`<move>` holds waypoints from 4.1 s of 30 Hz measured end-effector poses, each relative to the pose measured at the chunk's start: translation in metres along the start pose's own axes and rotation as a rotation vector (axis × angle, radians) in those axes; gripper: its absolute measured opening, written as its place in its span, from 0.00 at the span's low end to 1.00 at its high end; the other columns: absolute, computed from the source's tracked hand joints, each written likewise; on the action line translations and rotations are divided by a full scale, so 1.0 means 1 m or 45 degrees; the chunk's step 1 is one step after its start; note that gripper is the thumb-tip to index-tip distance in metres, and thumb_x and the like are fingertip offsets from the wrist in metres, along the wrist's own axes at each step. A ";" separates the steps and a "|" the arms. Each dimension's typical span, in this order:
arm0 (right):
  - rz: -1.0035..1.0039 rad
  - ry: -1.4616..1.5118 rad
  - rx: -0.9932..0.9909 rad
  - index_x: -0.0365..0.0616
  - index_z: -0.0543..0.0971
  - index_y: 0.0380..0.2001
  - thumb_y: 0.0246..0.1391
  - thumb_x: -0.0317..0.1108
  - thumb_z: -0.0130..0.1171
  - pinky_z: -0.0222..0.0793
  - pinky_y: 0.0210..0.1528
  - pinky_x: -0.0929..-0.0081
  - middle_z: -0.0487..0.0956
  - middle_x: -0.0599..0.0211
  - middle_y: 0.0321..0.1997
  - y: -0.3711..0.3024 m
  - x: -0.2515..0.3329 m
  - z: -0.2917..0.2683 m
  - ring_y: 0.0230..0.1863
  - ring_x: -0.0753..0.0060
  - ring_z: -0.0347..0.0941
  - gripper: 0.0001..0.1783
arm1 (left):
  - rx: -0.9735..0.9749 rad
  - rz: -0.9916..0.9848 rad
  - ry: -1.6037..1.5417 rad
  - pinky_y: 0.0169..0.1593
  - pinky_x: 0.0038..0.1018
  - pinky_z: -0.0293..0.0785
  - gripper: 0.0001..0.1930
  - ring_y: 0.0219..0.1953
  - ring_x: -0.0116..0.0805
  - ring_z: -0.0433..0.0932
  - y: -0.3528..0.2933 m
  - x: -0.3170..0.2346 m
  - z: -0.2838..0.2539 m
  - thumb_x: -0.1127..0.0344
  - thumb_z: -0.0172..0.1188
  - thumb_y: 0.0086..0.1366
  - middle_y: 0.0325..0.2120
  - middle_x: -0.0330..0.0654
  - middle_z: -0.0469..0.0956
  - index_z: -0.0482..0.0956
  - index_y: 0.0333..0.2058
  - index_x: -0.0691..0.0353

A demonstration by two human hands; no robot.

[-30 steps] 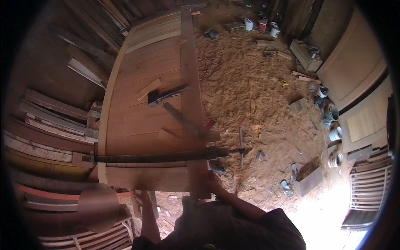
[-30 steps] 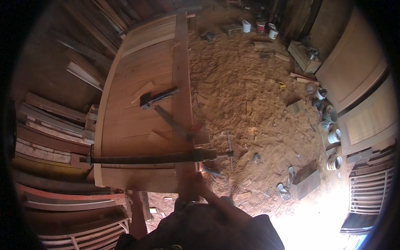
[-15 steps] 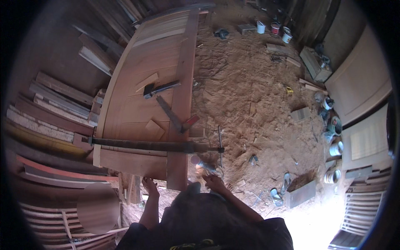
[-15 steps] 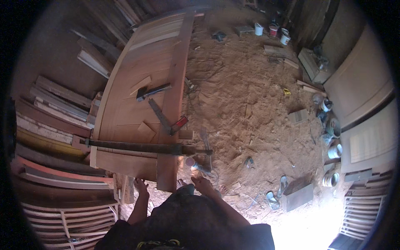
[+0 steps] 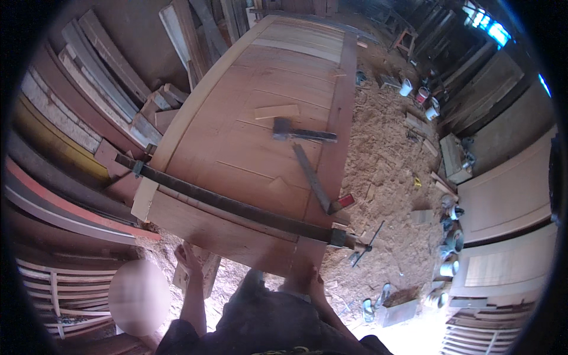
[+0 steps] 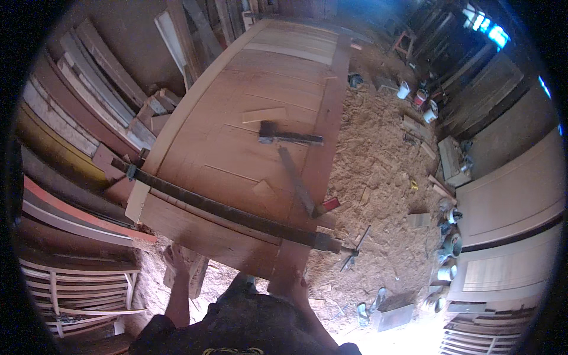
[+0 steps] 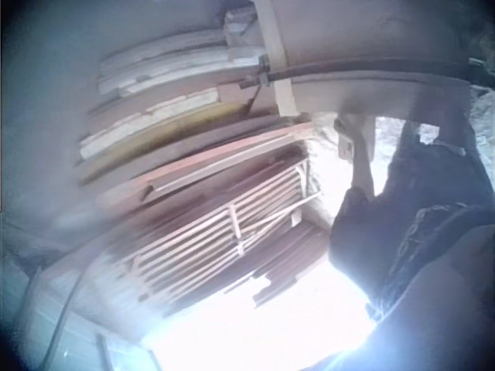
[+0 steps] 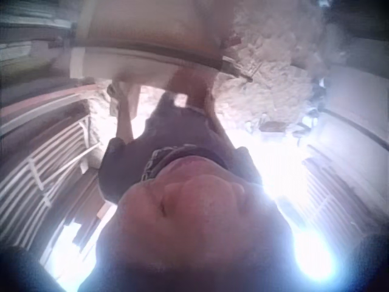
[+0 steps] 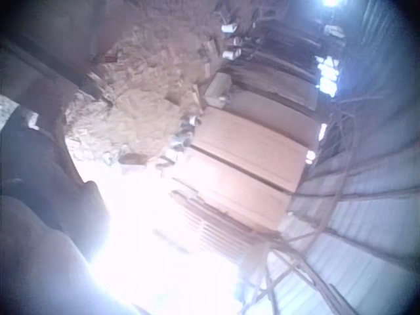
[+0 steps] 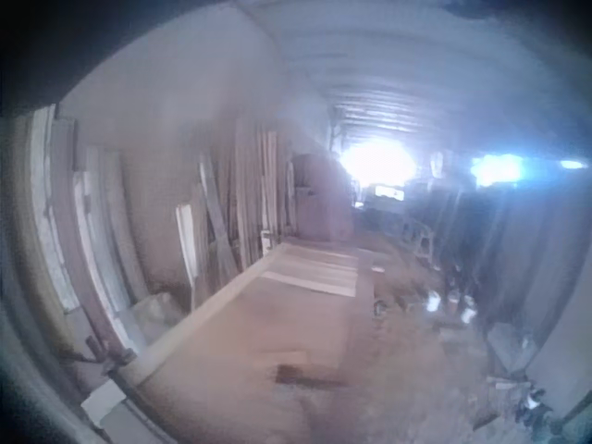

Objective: The person assembles a curved wooden structure by placing planks onto a frame, aligning them, and securing them with a hammer and nails. The person repeatedly positions planks, taps them into place, and hammers nails to fasten the pieces.

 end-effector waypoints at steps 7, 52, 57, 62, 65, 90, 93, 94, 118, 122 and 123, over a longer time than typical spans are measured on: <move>0.138 -0.131 -0.376 0.29 0.74 0.63 0.64 0.77 0.41 0.71 0.61 0.59 0.79 0.45 0.59 0.003 -0.004 0.001 0.61 0.53 0.75 0.54 | -0.138 -0.429 -0.134 0.53 0.37 0.76 0.42 0.51 0.45 0.77 0.121 0.018 0.035 0.37 0.69 0.62 0.55 0.53 0.76 0.69 0.62 0.64; 0.211 -0.456 -0.734 0.24 0.83 0.47 0.63 0.78 0.40 0.74 0.51 0.51 0.84 0.37 0.42 0.002 0.024 0.004 0.47 0.49 0.82 0.56 | -0.164 -0.745 -0.368 0.65 0.41 0.72 0.62 0.62 0.45 0.72 0.097 -0.007 0.057 0.26 0.73 0.49 0.63 0.51 0.70 0.58 0.67 0.72; 0.144 -0.522 -0.826 0.27 0.85 0.39 0.63 0.80 0.34 0.72 0.48 0.45 0.83 0.30 0.36 0.016 -0.005 -0.015 0.43 0.37 0.82 0.57 | -0.080 -0.681 -0.257 0.69 0.42 0.67 0.58 0.65 0.47 0.69 0.096 -0.019 0.066 0.24 0.67 0.54 0.67 0.51 0.66 0.63 0.66 0.71; -0.098 -0.335 -0.734 0.25 0.83 0.26 0.61 0.81 0.38 0.69 0.35 0.49 0.76 0.49 0.19 0.024 -0.005 -0.004 0.27 0.52 0.73 0.58 | 0.460 -0.553 -0.656 0.77 0.34 0.45 0.42 0.75 0.34 0.54 0.138 0.042 0.065 0.29 0.40 0.74 0.75 0.36 0.55 0.56 0.75 0.52; 0.101 -0.257 -0.722 0.23 0.84 0.36 0.60 0.81 0.42 0.72 0.35 0.57 0.83 0.51 0.29 0.011 -0.004 -0.001 0.31 0.62 0.75 0.58 | 0.245 -0.717 -0.414 0.75 0.42 0.54 0.57 0.72 0.42 0.60 0.133 0.023 0.057 0.24 0.54 0.63 0.73 0.47 0.57 0.48 0.75 0.63; 0.152 -0.513 -0.715 0.35 0.85 0.47 0.64 0.75 0.41 0.75 0.53 0.53 0.84 0.33 0.41 -0.003 0.009 0.042 0.52 0.40 0.82 0.48 | 0.290 -0.525 -0.154 0.74 0.40 0.57 0.41 0.71 0.41 0.63 0.163 -0.018 0.055 0.29 0.44 0.73 0.72 0.37 0.61 0.60 0.73 0.51; -0.216 -1.103 -0.391 0.35 0.76 0.58 0.72 0.55 0.42 0.76 0.49 0.53 0.83 0.35 0.42 -0.019 0.064 0.056 0.46 0.40 0.82 0.32 | 0.370 -0.533 -0.194 0.71 0.38 0.61 0.41 0.70 0.41 0.63 0.203 0.014 0.030 0.31 0.47 0.73 0.72 0.39 0.61 0.60 0.73 0.53; -0.373 -1.294 -0.324 0.35 0.71 0.63 0.75 0.46 0.42 0.77 0.47 0.53 0.82 0.35 0.43 -0.022 0.065 0.055 0.44 0.40 0.82 0.27 | 0.363 -0.548 -0.161 0.67 0.38 0.67 0.42 0.67 0.42 0.67 0.193 0.011 0.039 0.31 0.50 0.71 0.69 0.41 0.65 0.62 0.72 0.55; -0.677 -0.541 0.093 0.39 0.82 0.41 0.66 0.42 0.62 0.77 0.40 0.64 0.85 0.59 0.33 0.111 0.091 -0.275 0.36 0.66 0.83 0.15 | 0.205 -0.065 0.611 0.49 0.45 0.77 0.42 0.46 0.55 0.83 -0.302 -0.024 0.120 0.32 0.63 0.64 0.42 0.63 0.83 0.77 0.49 0.76; -1.378 -0.544 -0.180 0.40 0.81 0.40 0.67 0.42 0.61 0.76 0.39 0.62 0.82 0.58 0.35 0.107 0.197 -0.214 0.38 0.59 0.81 0.14 | 0.299 -0.142 0.763 0.55 0.47 0.74 0.47 0.53 0.59 0.80 -0.296 -0.029 0.120 0.29 0.59 0.65 0.51 0.67 0.79 0.73 0.57 0.76; -1.420 -0.611 -0.218 0.40 0.81 0.41 0.68 0.41 0.60 0.75 0.40 0.60 0.81 0.57 0.36 0.097 0.230 -0.193 0.38 0.57 0.80 0.13 | 0.368 -0.156 0.741 0.57 0.48 0.73 0.47 0.55 0.62 0.77 -0.292 -0.028 0.115 0.32 0.64 0.63 0.50 0.67 0.77 0.69 0.60 0.76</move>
Point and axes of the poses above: each hand's wrist, its own y-axis towards the middle knuckle, its own z-axis out of the palm, x = y × z, the point moved 4 cm from there along y, towards the middle knuckle
